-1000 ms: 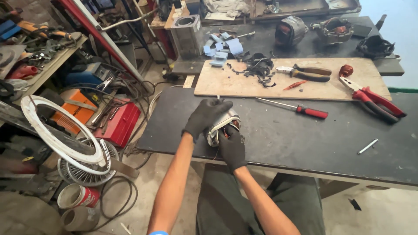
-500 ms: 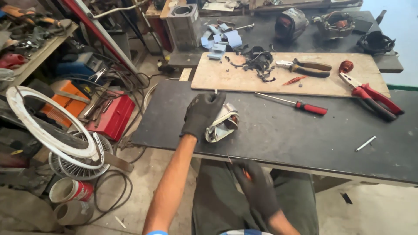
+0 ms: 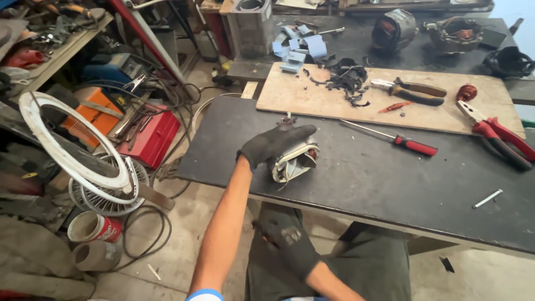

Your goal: Repairing an electric motor stator by manipulating copper windings and using hand tools

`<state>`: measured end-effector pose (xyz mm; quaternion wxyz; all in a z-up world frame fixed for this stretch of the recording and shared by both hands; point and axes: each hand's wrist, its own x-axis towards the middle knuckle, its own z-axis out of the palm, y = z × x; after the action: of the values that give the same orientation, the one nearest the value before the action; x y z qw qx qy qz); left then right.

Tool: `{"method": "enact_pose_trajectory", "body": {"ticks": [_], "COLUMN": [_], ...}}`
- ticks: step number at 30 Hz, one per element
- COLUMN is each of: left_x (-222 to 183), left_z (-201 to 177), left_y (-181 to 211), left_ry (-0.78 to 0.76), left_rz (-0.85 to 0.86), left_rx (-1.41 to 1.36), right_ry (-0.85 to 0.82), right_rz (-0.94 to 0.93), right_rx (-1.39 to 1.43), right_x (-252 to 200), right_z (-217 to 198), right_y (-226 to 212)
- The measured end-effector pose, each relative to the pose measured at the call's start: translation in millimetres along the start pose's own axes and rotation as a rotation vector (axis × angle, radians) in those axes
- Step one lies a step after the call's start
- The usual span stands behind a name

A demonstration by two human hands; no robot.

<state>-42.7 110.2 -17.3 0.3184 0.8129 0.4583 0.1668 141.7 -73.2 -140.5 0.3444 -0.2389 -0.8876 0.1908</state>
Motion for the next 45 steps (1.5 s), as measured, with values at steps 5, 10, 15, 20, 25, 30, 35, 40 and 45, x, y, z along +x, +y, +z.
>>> {"method": "enact_pose_trajectory", "body": {"ticks": [5,10,15,20,25,30,35,40,45], "left_x": [1.0,-6.0,-13.1,-18.9,-20.3,-10.4,20.8,-5.7,-33.1], "left_z": [4.7,-4.9,-4.9,-10.0,-20.8,-20.9,-1.6,-20.0,-40.1], "left_y": [-7.4,9.9,18.8,34.5,72.1,60.7,18.4,63.7,107.2], "left_ry": [-0.015,-0.036,0.026,0.076,0.121,0.148,0.168,0.175,0.167], "left_rz": [-0.011,-0.094,-0.052,-0.099,-0.438,-0.466,-0.486,-0.511,-0.545], "left_rx": [0.103,0.005,-0.046,-0.247,-0.427,-0.448,-0.541,-0.547,-0.532], "right_ry": [-0.022,0.130,0.223,-0.128,-0.099,-0.051,-0.048,-0.068,-0.089], "right_rz": [0.363,0.665,0.869,0.994,0.977,1.033,0.992,0.990,0.930], "right_rx": [-0.008,0.127,0.367,0.306,0.356,0.360,0.485,0.618,0.687], "right_x": [19.6,22.8,63.0,91.3,92.2,97.7,111.5,115.2,117.9], "right_z": [-20.1,-71.5,-122.3,-118.0,-116.8,-130.0,-131.9,-124.2,-106.2], "right_y": [-8.8,-23.5,-42.7,-19.4,-21.9,-45.7,-54.2,-43.5,-8.9]}}
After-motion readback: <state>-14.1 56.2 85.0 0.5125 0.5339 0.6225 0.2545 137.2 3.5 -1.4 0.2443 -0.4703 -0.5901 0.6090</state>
